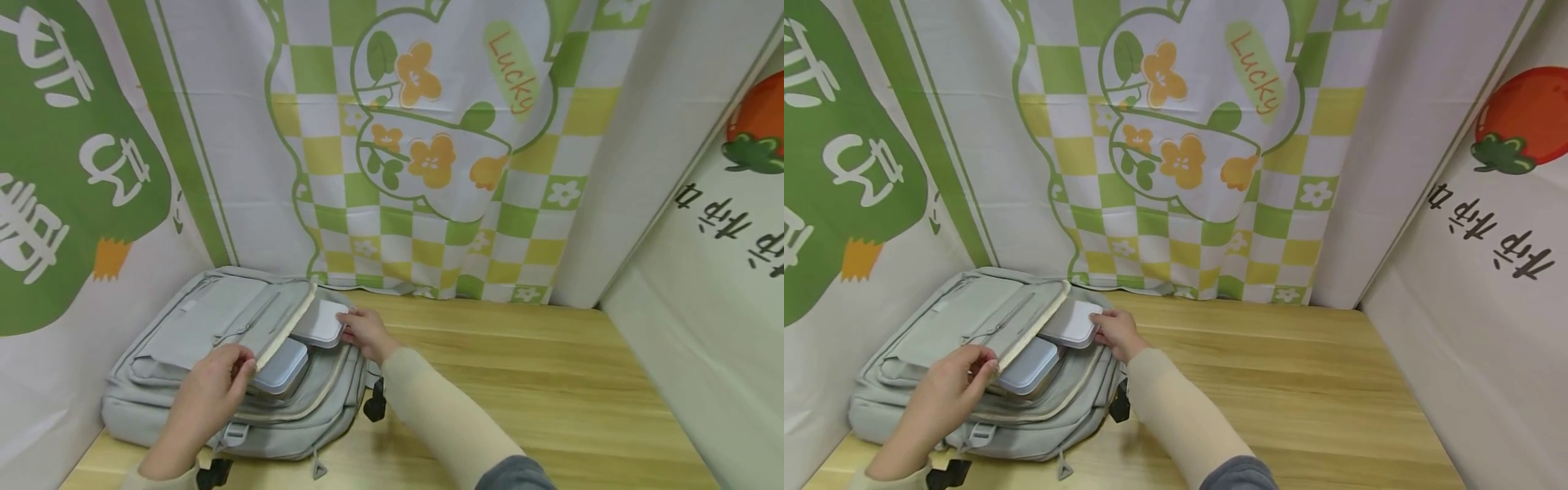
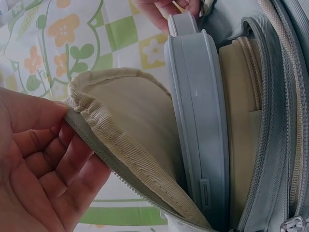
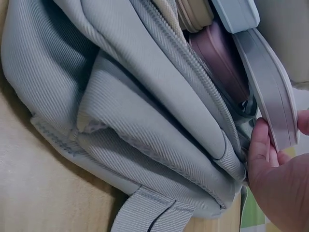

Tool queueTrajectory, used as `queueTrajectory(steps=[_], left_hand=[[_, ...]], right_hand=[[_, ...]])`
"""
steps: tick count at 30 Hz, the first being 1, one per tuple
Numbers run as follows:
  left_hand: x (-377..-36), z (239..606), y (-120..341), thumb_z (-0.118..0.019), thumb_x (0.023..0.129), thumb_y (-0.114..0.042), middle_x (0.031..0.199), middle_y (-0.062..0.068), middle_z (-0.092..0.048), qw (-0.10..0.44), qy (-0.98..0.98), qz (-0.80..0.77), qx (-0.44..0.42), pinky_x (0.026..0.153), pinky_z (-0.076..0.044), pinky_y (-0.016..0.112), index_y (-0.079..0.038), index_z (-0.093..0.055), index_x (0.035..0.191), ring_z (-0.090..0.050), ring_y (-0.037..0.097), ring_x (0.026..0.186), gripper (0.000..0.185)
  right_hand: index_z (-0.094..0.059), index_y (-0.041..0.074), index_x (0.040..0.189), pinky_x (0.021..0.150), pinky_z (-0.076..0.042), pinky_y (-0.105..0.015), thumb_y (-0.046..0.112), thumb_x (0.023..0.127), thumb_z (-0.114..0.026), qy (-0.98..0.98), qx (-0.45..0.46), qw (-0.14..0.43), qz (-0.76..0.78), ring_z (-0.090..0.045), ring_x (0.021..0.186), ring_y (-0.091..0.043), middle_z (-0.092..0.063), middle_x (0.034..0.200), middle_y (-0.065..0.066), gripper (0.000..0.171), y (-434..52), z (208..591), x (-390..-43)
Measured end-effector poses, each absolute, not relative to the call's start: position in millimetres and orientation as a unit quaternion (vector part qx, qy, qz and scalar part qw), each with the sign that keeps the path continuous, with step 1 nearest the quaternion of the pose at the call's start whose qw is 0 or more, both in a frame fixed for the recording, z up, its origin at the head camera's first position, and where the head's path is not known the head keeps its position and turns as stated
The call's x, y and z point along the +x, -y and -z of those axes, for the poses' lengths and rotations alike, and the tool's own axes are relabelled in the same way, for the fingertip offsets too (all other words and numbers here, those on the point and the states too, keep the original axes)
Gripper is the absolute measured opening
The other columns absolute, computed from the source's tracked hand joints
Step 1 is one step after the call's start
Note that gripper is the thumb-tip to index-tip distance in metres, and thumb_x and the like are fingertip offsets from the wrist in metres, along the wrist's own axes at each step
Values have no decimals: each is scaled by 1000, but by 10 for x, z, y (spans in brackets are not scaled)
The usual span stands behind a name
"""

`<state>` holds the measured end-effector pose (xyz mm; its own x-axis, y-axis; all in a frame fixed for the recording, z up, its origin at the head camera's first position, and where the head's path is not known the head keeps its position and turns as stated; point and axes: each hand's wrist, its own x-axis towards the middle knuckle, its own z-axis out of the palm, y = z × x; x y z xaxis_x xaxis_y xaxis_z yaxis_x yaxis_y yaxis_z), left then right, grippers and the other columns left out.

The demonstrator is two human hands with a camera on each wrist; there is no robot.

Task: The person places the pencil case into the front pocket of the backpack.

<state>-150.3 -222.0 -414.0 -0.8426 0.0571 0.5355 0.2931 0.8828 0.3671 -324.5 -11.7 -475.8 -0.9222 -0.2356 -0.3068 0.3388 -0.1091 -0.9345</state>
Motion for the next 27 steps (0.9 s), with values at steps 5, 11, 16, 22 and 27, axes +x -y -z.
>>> queueTrajectory(steps=[5, 11, 16, 22, 27], left_hand=[[-1497, 4142, 2210, -75, 90, 1, 78, -5, -55, 242, 940, 220, -95, 56, -44, 32, -7, -66, 87, -49, 8, 67, 12], [-1495, 4130, 2181, -75, 89, 1, 78, -7, -55, 250, 939, 211, -105, 55, -44, 30, -9, -66, 87, -49, 7, 67, 13], [-1530, 4102, 2169, -75, 90, 0, 78, -5, -56, 249, 939, 209, -111, 56, -44, 30, -9, -67, 88, -49, 7, 68, 12], [-1522, 4097, 2176, -73, 92, -2, 79, -4, -56, 213, 949, 213, -97, 59, -46, 33, -9, -67, 88, -50, 10, 69, 11], [-1502, 4128, 2189, -74, 92, -3, 79, -5, -57, 203, 952, 212, -91, 60, -47, 34, -10, -67, 88, -51, 10, 70, 11]], right_hand=[[-55, -16, 127, 76, -58, -27, 2, 100, -64, -648, 25, 183, 738, -62, 78, -13, -64, 98, -11, 34, 187, 4760, -3254], [-59, -13, 115, 75, -60, -29, 1, 96, -69, -666, 31, 166, 727, -62, 70, -11, -62, 94, -9, 26, 287, 4710, -3217], [-62, -12, 115, 75, -59, -29, 4, 96, -72, -688, 39, 145, 710, -63, 72, -12, -65, 98, -12, 26, 343, 4660, -3195], [-64, -12, 117, 79, -59, -32, 7, 97, -71, -719, 35, 136, 680, -69, 80, -18, -66, 102, -13, 28, 447, 4693, -3164], [-69, -6, 110, 72, -57, -27, 9, 97, -70, -747, 39, 117, 653, -66, 73, -15, -65, 96, -7, 20, 580, 4738, -3136]])
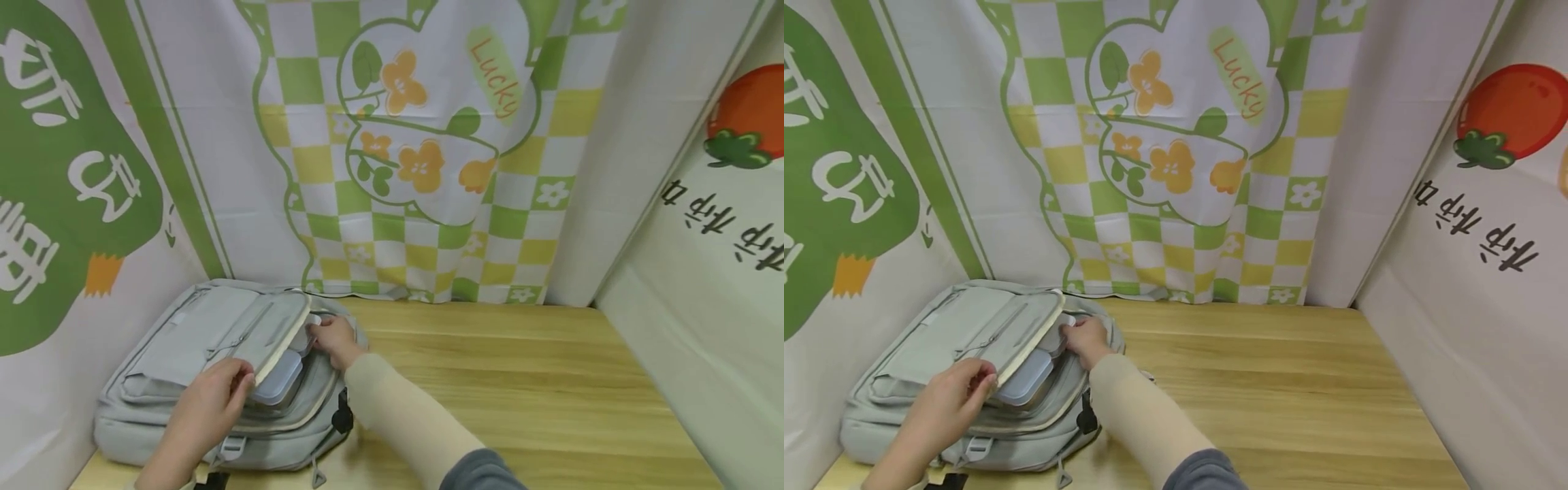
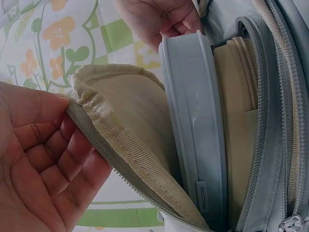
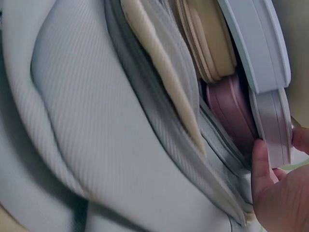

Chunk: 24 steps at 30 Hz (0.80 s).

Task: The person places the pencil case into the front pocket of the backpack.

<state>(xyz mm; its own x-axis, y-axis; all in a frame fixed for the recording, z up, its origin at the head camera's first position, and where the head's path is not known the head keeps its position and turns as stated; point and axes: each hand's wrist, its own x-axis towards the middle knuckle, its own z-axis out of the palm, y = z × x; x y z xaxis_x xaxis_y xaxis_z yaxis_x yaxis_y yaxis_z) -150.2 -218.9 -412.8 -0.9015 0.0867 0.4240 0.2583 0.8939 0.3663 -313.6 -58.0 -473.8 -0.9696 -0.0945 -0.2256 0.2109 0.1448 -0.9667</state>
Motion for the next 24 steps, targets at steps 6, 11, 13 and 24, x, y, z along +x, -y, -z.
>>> queueTrajectory(steps=[6, 11, 13, 24], left_hand=[[-1487, 4157, 2188, -74, 93, -3, 79, -5, -57, 192, 953, 218, -83, 59, -46, 33, -11, -67, 88, -51, 10, 69, 11], [-1492, 4169, 2179, -73, 95, -6, 80, -5, -58, 175, 955, 226, -77, 58, -46, 33, -11, -67, 90, -52, 10, 70, 9], [-1497, 4172, 2177, -73, 95, -6, 81, -5, -58, 172, 955, 229, -77, 58, -46, 34, -10, -67, 90, -53, 10, 70, 8], [-1486, 4176, 2195, -73, 94, -5, 80, -5, -58, 177, 955, 224, -73, 59, -46, 36, -9, -67, 89, -53, 11, 70, 8]], right_hand=[[-68, -6, 107, 70, -54, -27, 7, 97, -68, -743, 50, 109, 659, -63, 74, -15, -64, 94, -7, 16, 633, 4763, -3106], [-67, -6, 114, 75, -57, -29, 9, 99, -67, -742, 48, 128, 656, -66, 79, -17, -65, 98, -9, 22, 566, 4768, -3112], [-66, -8, 119, 78, -58, -30, 10, 100, -67, -738, 36, 141, 659, -69, 82, -20, -66, 101, -11, 27, 518, 4753, -3119], [-53, -16, 136, 88, -58, -34, 4, 101, -62, -695, -47, 205, 687, -68, 110, -38, -67, 121, -27, 41, 152, 4526, -3034]])
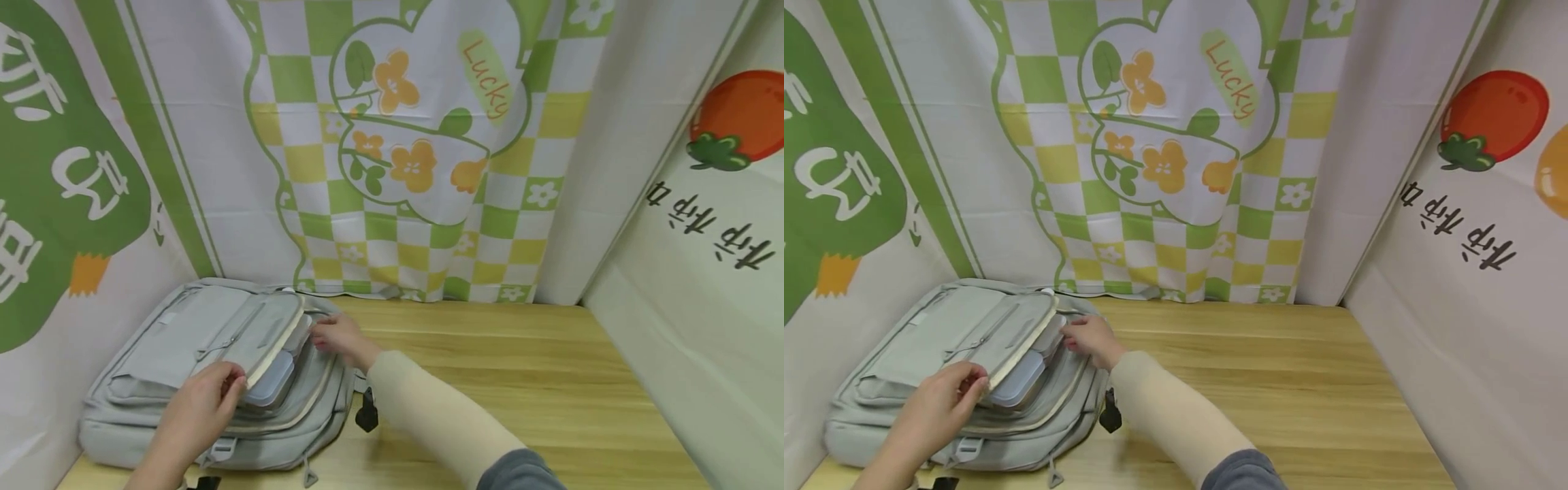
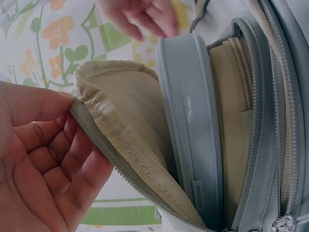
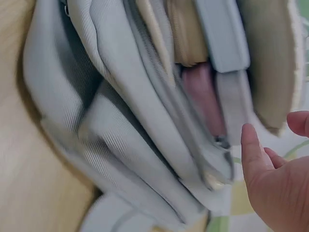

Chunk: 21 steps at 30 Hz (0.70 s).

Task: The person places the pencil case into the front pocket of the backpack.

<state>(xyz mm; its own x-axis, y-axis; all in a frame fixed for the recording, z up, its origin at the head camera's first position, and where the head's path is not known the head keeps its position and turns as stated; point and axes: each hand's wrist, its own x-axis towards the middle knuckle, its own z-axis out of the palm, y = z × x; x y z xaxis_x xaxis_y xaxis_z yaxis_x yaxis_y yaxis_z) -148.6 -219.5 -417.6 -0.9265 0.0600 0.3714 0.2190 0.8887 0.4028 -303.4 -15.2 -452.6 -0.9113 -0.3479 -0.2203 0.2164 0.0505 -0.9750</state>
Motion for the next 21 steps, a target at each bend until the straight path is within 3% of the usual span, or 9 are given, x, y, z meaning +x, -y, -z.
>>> queueTrajectory(steps=[6, 10, 14, 21], left_hand=[[-1431, 4208, 2227, -74, 93, -5, 81, -5, -59, 187, 956, 215, -73, 60, -47, 37, -10, -67, 89, -54, 11, 71, 9], [-1406, 4214, 2229, -72, 95, -9, 83, -4, -62, 160, 962, 212, -64, 61, -50, 39, -10, -68, 90, -58, 12, 72, 6], [-1376, 4237, 2179, -72, 95, -14, 85, -3, -64, 138, 968, 199, -58, 61, -52, 42, -10, -69, 91, -62, 15, 75, 7], [-1445, 4332, 2005, -77, 92, -19, 93, 7, -64, 161, 969, 174, -66, 68, -53, 50, -2, -68, 98, -63, 28, 84, 20]], right_hand=[[-49, -16, 141, 93, -56, -36, 3, 102, -58, -690, -83, 236, 679, -66, 115, -38, -61, 132, -28, 44, -142, 4331, -2953], [-48, -16, 142, 95, -55, -39, 5, 103, -58, -703, -104, 244, 660, -63, 119, -42, -59, 135, -29, 46, -352, 4311, -2905], [-47, -15, 143, 98, -53, -43, 9, 103, -57, -725, -126, 233, 636, -59, 123, -46, -56, 138, -31, 47, -623, 4308, -2864], [-42, -13, 148, 103, -48, -51, 12, 108, -52, -773, -173, 193, 578, -56, 126, -44, -56, 139, -29, 48, -1233, 4234, -2761]])
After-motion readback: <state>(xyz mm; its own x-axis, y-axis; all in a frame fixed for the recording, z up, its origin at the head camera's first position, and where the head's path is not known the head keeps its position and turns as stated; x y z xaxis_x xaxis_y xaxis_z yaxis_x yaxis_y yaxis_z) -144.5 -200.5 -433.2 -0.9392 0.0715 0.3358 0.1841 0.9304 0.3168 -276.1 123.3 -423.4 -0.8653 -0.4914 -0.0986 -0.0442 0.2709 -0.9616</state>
